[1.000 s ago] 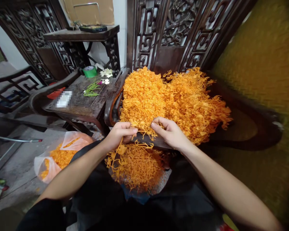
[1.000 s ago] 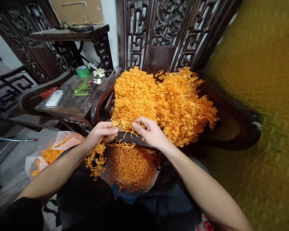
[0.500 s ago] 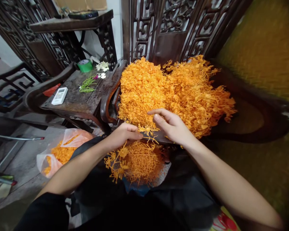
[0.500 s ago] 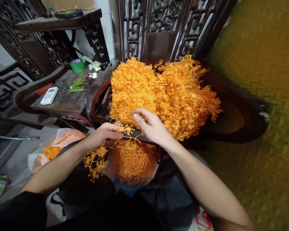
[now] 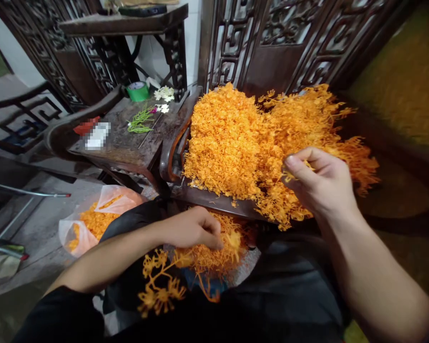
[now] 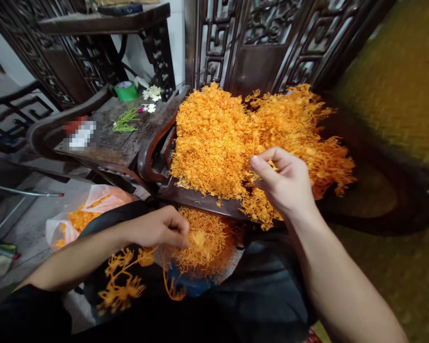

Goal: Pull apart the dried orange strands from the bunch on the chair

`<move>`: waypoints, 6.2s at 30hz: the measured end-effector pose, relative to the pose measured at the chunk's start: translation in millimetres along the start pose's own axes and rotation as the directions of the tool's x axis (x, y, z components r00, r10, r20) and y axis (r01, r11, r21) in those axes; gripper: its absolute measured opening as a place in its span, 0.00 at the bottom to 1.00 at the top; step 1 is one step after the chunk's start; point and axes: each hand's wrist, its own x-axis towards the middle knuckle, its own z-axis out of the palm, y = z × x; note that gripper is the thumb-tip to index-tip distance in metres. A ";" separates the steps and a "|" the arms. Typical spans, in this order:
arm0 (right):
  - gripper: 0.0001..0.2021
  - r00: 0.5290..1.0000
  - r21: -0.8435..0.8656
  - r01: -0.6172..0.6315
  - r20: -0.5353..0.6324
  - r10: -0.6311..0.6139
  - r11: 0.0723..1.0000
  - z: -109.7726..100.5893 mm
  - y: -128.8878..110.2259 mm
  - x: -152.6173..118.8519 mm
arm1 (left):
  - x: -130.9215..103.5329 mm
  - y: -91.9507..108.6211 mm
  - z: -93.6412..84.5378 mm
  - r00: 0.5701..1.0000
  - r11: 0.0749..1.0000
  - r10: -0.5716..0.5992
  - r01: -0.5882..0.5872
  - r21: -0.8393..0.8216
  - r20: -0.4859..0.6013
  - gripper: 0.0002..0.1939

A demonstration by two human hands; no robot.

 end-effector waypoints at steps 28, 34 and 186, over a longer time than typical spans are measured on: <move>0.11 0.945 -0.766 0.327 0.252 -0.209 0.554 57.7 2.0 34.1 | -24.6 -31.0 -27.5 0.991 0.927 0.117 -0.131 0.352 0.063 0.15; 0.15 0.897 -0.853 0.406 0.304 -0.322 0.328 78.2 34.2 132.3 | -2.0 -29.6 -24.9 0.985 0.895 0.080 -0.005 0.447 -0.151 0.19; 0.19 0.850 0.517 -0.499 0.446 0.279 0.695 42.4 -3.8 32.7 | 23.2 -0.7 -40.5 0.795 0.954 0.187 -0.287 -0.087 -0.577 0.23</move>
